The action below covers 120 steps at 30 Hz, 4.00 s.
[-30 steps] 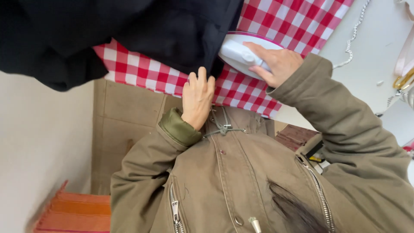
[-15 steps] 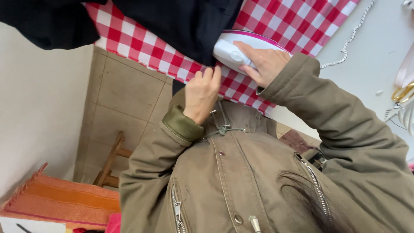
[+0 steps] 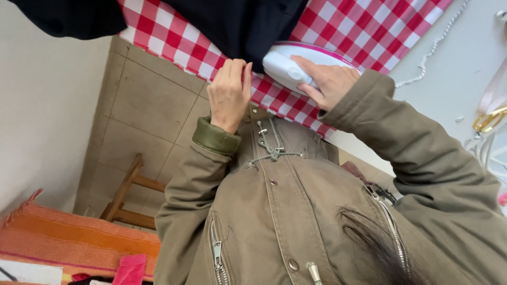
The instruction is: Ironing a piece of black fabric on a checkered surface.
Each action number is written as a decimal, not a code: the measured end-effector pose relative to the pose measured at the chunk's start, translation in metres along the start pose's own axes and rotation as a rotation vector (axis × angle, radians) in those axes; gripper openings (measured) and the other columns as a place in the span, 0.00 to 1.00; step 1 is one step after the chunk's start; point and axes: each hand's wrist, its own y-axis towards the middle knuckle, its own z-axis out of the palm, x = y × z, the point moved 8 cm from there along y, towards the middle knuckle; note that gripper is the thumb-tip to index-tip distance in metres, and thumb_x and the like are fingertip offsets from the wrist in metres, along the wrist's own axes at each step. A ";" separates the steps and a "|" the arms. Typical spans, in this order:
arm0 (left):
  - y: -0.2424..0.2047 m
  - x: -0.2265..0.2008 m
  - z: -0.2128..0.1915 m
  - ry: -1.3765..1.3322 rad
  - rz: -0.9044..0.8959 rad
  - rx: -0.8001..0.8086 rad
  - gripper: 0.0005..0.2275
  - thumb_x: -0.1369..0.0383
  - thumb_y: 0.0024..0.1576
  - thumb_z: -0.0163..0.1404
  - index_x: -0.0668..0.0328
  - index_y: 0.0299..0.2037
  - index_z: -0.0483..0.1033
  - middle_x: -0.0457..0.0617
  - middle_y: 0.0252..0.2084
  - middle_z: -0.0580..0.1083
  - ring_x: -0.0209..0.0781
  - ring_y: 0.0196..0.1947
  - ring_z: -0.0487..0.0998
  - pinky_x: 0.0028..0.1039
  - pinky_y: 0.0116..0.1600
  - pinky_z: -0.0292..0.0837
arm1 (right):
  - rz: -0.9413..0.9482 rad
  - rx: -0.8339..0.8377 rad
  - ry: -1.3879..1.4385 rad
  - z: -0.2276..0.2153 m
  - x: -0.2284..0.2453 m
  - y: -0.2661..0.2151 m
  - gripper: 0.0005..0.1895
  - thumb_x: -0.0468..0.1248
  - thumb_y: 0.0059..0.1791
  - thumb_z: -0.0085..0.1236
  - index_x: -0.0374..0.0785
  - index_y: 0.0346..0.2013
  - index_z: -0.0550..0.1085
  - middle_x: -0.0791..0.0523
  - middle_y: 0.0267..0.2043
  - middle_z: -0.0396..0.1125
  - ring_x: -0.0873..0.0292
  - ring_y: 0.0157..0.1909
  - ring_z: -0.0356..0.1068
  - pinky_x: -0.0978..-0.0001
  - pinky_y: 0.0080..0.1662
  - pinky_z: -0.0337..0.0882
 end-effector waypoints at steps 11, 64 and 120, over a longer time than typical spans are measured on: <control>0.051 -0.028 0.008 0.015 0.130 -0.061 0.10 0.66 0.64 0.58 0.59 0.38 0.69 0.50 0.36 0.71 0.50 0.34 0.76 0.38 0.36 0.72 | -0.021 -0.136 0.001 0.004 -0.002 -0.011 0.33 0.45 0.53 0.56 0.49 0.73 0.59 0.48 0.49 0.74 0.40 0.45 0.74 0.46 0.45 0.72; -0.037 -0.049 0.094 0.891 0.432 0.353 0.07 0.72 0.46 0.53 0.58 0.17 0.71 0.45 0.25 0.63 0.39 0.27 0.67 0.29 0.29 0.60 | -0.018 -0.211 0.013 -0.005 -0.007 0.000 0.33 0.45 0.55 0.58 0.45 0.73 0.60 0.46 0.42 0.75 0.40 0.38 0.75 0.48 0.41 0.73; 0.085 0.024 0.033 -0.437 -0.051 -0.050 0.06 0.78 0.60 0.59 0.65 0.40 0.73 0.52 0.33 0.74 0.44 0.29 0.79 0.32 0.35 0.73 | 0.083 -0.361 0.061 -0.059 -0.081 -0.041 0.31 0.38 0.58 0.58 0.41 0.75 0.62 0.38 0.44 0.73 0.37 0.46 0.76 0.52 0.50 0.75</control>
